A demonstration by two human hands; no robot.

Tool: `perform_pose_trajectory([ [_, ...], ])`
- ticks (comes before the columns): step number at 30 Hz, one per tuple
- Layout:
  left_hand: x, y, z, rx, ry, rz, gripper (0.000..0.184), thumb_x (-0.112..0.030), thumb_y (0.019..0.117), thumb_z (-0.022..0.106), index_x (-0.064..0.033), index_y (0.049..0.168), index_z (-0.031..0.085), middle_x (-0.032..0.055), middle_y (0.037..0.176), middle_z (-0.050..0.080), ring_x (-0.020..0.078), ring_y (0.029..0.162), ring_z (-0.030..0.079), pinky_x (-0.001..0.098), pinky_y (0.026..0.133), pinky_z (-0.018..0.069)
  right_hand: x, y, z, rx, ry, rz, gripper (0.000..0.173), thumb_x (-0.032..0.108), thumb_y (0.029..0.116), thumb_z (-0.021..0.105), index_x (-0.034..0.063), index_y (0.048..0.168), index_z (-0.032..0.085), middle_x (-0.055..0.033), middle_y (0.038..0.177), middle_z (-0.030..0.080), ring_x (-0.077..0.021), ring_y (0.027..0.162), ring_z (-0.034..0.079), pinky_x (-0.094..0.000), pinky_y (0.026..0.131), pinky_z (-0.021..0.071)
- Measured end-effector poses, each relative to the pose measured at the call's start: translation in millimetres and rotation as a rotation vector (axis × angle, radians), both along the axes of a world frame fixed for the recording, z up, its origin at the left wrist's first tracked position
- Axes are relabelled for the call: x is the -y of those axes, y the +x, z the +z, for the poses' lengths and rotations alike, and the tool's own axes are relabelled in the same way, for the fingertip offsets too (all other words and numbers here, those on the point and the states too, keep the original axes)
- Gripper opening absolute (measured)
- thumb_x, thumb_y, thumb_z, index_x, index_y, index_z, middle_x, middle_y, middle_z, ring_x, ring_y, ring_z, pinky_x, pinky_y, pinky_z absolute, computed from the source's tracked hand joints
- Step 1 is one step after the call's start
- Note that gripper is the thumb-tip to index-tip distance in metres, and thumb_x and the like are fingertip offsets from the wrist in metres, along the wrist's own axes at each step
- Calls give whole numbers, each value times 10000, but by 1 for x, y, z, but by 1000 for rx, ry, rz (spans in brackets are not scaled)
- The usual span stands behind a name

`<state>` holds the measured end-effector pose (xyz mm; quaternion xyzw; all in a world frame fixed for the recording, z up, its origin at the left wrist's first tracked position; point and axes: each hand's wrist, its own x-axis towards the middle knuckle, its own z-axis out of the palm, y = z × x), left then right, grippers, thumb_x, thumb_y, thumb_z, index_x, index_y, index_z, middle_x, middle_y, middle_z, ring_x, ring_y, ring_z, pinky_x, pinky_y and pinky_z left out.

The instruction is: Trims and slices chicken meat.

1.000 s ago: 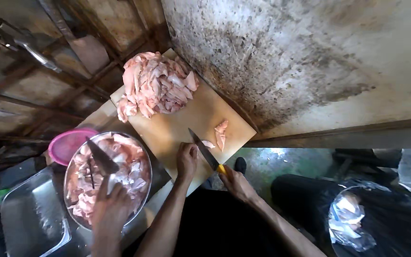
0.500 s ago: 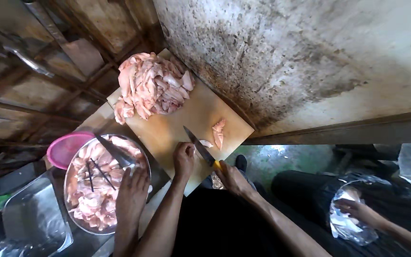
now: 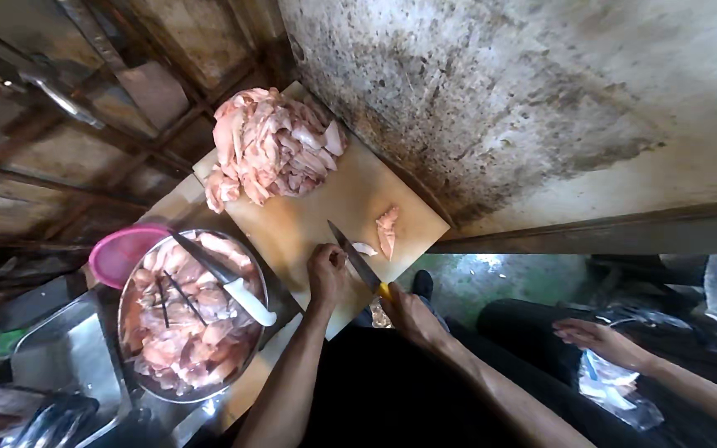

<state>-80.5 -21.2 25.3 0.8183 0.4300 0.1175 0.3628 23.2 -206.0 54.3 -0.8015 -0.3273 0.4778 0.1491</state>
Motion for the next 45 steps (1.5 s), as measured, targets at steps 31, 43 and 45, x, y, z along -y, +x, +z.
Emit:
perform_pose_trajectory([
  [31, -17, -9, 14, -134, -109, 77, 173, -143, 951, 707, -46, 1094, 687, 122, 952, 716, 236, 803, 714, 467, 745, 622, -48, 2, 6, -33, 47, 0, 369, 413, 1065, 501, 80, 1191, 601, -148, 899, 680, -323, 856, 707, -534, 772, 578],
  [43, -17, -17, 7, -60, -298, 111, 203, -221, 981, 703, -83, 1127, 678, 82, 938, 723, 186, 764, 725, 433, 722, 645, -32, -17, 28, -71, -7, -26, 381, 392, 1076, 460, 79, 1274, 552, -158, 974, 683, -326, 928, 707, -522, 824, 575],
  [45, -16, -13, 9, -56, -281, 118, 194, -222, 982, 707, -77, 1107, 682, 81, 917, 723, 183, 756, 724, 423, 718, 642, -36, -21, 30, -67, -25, -23, 391, 388, 1082, 450, 69, 1286, 547, -171, 997, 682, -340, 956, 706, -531, 841, 571],
])
